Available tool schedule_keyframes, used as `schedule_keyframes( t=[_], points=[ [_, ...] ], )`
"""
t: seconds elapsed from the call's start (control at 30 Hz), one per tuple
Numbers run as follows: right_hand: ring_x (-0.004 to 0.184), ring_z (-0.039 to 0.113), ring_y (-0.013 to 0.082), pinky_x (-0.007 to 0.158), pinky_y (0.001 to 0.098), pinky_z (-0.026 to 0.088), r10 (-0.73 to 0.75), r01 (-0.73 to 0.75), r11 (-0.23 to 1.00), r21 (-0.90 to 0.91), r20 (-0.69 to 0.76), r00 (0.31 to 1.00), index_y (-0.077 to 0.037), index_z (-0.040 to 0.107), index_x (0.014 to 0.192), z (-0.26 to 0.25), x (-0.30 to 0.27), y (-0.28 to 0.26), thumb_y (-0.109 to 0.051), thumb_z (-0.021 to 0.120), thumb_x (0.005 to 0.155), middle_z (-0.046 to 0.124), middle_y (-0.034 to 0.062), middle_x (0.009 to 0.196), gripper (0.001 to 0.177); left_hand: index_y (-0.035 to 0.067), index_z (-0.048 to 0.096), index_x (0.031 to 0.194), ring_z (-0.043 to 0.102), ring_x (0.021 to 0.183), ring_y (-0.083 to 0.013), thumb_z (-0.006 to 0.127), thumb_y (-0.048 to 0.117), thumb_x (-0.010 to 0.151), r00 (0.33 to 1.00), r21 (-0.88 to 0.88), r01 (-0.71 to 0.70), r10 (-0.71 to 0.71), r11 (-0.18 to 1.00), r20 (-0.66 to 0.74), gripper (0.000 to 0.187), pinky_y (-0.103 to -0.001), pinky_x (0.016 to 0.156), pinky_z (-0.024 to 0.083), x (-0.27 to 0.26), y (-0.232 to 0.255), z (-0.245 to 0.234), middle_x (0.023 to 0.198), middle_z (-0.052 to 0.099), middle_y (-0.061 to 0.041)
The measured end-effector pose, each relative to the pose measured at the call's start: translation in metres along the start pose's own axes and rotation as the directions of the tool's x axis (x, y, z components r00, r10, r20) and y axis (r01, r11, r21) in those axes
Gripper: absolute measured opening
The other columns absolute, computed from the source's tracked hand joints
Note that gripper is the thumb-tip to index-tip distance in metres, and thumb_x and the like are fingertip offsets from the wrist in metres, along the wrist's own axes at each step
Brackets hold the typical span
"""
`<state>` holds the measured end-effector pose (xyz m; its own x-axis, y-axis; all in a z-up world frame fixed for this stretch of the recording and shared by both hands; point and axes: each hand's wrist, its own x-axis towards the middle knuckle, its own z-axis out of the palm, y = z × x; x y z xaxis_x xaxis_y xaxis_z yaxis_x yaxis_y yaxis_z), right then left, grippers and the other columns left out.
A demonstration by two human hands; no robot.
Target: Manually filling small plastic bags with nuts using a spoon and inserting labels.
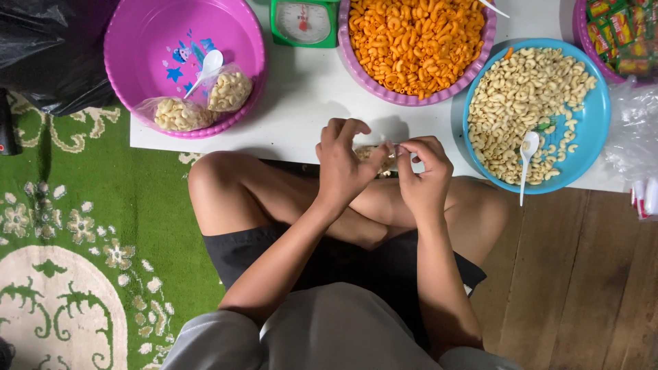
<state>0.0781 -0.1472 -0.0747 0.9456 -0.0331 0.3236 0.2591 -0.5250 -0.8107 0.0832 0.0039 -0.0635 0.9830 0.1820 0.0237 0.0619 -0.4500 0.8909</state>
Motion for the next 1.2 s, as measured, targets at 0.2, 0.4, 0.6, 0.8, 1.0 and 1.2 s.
schedule_keyframes(
  t=[0.2,0.4,0.6,0.8,1.0,1.2],
  points=[
    [0.079,0.064,0.0234,0.066,0.0326,0.051,-0.036,0.037,0.999,0.011,-0.009,0.999,-0.006,0.075,0.095,-0.005,0.0,-0.01,0.007,0.07,0.092,0.065,0.0065,0.085,0.014,0.013,0.064,0.095,0.062,0.095,-0.0283,0.074,0.011,0.076,0.997,0.067,-0.01,0.005,0.998,0.075,0.021,-0.053,0.091,0.047,0.001,-0.016,0.006,0.098,0.055,-0.004],
    [0.077,0.062,0.0217,0.065,0.0318,0.049,-0.01,0.011,1.0,0.01,-0.04,0.999,-0.007,0.076,0.098,-0.006,-0.006,0.001,0.006,0.071,0.092,0.065,0.0055,0.086,0.015,0.013,0.059,0.094,0.067,0.067,-0.0321,0.071,0.008,0.075,0.994,0.083,-0.065,0.057,0.994,0.096,0.023,-0.047,0.062,0.054,-0.001,-0.013,-0.008,0.072,0.055,-0.006],
    [0.081,0.065,0.0251,0.065,0.0338,0.051,0.015,-0.016,0.999,-0.049,-0.016,1.0,-0.005,0.076,0.102,-0.007,-0.005,0.006,0.004,0.071,0.093,0.067,0.008,0.089,0.013,0.01,0.063,0.092,0.069,0.057,-0.0278,0.067,0.005,0.082,0.992,0.071,-0.106,0.1,0.992,0.08,0.012,-0.039,0.053,0.056,0.001,-0.009,-0.007,0.064,0.059,-0.005],
    [0.093,0.067,0.0288,0.073,0.0358,0.053,0.14,-0.165,0.977,-0.138,-0.172,0.975,-0.001,0.07,0.117,-0.062,0.005,0.051,0.006,0.073,0.096,0.066,0.0162,0.102,0.023,0.007,0.065,0.086,0.066,0.053,-0.0255,0.066,0.007,0.091,0.992,-0.017,-0.12,0.12,0.993,0.032,0.005,-0.033,0.049,0.053,0.015,-0.015,0.003,0.061,0.057,-0.006],
    [0.085,0.067,0.0418,0.07,0.0542,0.052,0.334,-0.333,0.644,-0.688,-0.139,0.932,-0.01,0.077,0.107,-0.177,-0.005,0.154,-0.026,0.081,0.099,0.066,0.02,0.105,0.018,0.007,0.058,0.082,0.049,0.061,-0.0174,0.061,0.01,0.096,0.986,-0.077,-0.157,0.16,0.985,0.039,0.015,-0.032,0.057,0.04,0.016,0.003,0.001,0.069,0.054,-0.004],
    [0.082,0.07,0.0339,0.06,0.0461,0.049,0.643,-0.534,0.506,-0.677,-0.116,0.757,-0.012,0.082,0.099,-0.182,-0.007,0.16,-0.032,0.075,0.095,0.074,0.0106,0.087,0.022,0.007,0.057,0.083,0.05,0.062,-0.016,0.06,0.01,0.098,0.987,-0.122,-0.155,0.159,0.98,0.026,0.016,-0.03,0.058,0.042,0.015,0.007,0.004,0.072,0.057,-0.003]
  ],
)
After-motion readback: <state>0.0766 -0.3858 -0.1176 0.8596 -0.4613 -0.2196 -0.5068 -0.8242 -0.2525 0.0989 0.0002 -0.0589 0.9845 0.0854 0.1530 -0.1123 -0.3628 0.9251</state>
